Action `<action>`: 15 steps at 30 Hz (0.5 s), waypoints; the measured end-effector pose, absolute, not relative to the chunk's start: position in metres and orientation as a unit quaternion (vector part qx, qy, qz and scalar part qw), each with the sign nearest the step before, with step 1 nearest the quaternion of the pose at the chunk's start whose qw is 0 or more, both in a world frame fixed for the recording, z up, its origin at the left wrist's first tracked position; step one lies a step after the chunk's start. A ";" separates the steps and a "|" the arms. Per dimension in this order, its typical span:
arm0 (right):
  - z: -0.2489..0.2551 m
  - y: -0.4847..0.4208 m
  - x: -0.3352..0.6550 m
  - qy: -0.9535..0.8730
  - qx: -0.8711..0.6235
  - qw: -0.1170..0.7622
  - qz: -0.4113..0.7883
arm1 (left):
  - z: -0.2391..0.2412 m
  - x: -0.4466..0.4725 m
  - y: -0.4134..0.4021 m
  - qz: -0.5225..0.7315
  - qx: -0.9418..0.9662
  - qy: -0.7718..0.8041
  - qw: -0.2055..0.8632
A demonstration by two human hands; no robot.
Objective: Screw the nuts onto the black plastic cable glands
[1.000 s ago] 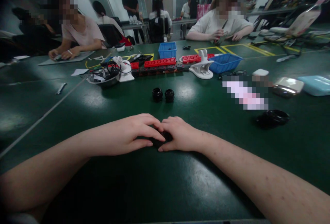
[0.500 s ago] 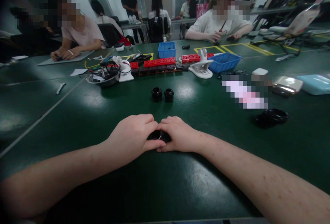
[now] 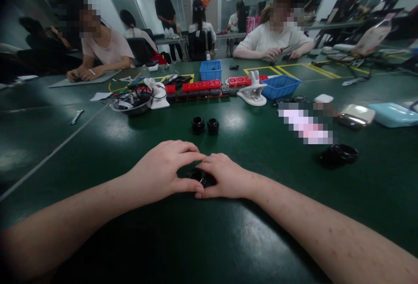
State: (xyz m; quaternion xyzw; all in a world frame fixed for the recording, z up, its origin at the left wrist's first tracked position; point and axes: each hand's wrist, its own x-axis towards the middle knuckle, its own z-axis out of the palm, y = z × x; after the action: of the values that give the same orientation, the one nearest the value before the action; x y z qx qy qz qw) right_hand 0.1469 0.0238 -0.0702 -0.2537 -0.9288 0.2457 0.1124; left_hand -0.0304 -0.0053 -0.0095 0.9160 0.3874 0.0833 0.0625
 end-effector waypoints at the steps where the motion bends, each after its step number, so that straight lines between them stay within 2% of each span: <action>1: -0.070 0.024 0.147 -0.929 -0.252 0.113 0.247 | -0.005 -0.033 -0.004 0.076 0.927 0.355 0.092; 6: -0.067 0.024 0.146 -0.931 -0.253 0.091 0.249 | 0.006 -0.037 -0.002 0.002 0.943 0.262 0.205; 11: -0.066 0.023 0.145 -0.928 -0.259 0.089 0.253 | 0.003 -0.034 -0.004 0.014 0.938 0.287 0.192; 15: -0.067 0.023 0.145 -0.926 -0.266 0.096 0.251 | -0.002 -0.028 -0.009 0.018 0.930 0.339 0.142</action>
State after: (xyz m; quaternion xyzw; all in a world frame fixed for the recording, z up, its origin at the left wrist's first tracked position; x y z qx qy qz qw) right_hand 0.1449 0.0231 -0.0668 -0.2663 -0.9257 0.2510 0.0960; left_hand -0.0283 -0.0089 -0.0020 0.9301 0.3385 0.0175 0.1417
